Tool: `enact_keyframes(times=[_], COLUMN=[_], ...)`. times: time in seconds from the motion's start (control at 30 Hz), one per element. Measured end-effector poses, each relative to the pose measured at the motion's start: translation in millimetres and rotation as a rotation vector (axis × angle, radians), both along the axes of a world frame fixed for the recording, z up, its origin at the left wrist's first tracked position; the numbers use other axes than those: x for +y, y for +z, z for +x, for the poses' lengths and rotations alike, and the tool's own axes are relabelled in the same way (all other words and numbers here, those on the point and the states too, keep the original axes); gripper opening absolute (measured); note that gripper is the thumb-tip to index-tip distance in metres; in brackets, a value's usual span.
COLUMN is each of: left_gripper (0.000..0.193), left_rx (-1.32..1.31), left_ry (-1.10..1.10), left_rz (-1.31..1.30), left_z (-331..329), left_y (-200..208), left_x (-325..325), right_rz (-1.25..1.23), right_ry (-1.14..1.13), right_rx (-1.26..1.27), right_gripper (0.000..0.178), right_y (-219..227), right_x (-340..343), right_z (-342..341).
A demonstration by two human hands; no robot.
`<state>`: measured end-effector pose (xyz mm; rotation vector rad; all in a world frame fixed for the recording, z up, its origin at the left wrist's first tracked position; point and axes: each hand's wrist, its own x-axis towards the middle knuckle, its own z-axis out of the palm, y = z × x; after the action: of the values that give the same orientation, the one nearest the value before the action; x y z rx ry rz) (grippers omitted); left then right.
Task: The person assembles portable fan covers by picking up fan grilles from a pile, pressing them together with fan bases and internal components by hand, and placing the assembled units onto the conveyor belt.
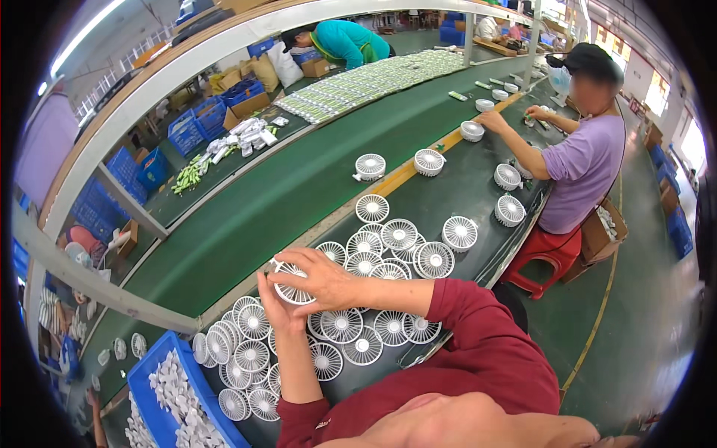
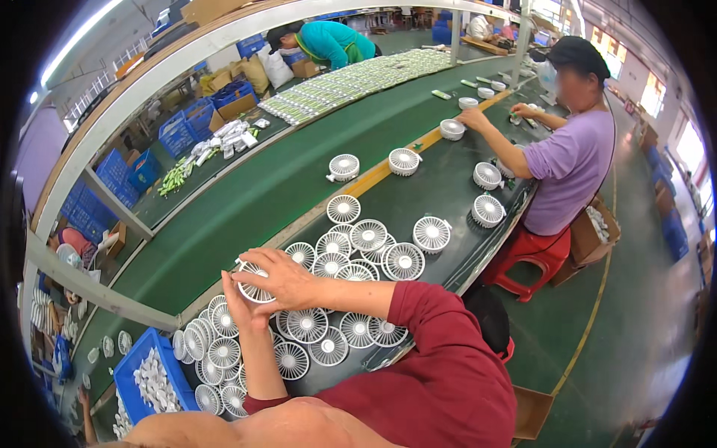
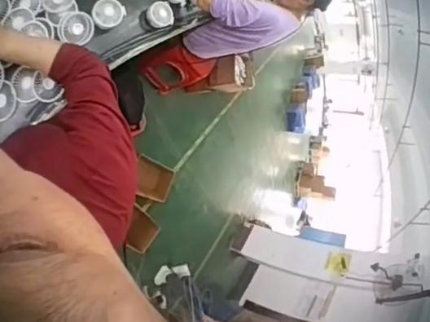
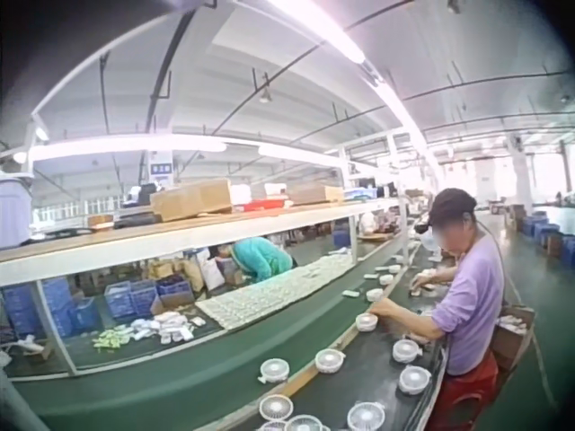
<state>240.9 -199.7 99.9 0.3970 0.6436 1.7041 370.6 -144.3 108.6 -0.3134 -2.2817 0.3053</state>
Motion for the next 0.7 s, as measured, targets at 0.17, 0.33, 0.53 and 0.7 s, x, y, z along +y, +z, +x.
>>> enact_keyframes(times=[0.17,0.33,0.53,0.7], left_gripper=[0.044,0.027,0.029,0.032], left_rx=[0.000,0.169,0.821,0.915], left_ry=[0.138,0.428,0.809,0.965], left_rz=[-0.006,0.061,0.094,0.143], left_z=[-4.5,-6.3,-15.3,-20.4], left_y=[-3.3,-7.0,-11.0,-11.1], left_x=[-14.1,-12.1,-10.0,-10.2], right_rz=[-0.094,-0.330,-0.596,-0.587], right_ry=[0.122,0.234,0.273,0.363], right_rx=[-0.014,0.153,0.217,0.205], right_gripper=[0.087,0.078,0.057,0.056], right_y=[-17.2,-25.8,-9.9,-2.3], right_x=[5.1,3.7,-11.9,-9.2], right_z=[-17.0,-47.5,-72.9,-82.3])
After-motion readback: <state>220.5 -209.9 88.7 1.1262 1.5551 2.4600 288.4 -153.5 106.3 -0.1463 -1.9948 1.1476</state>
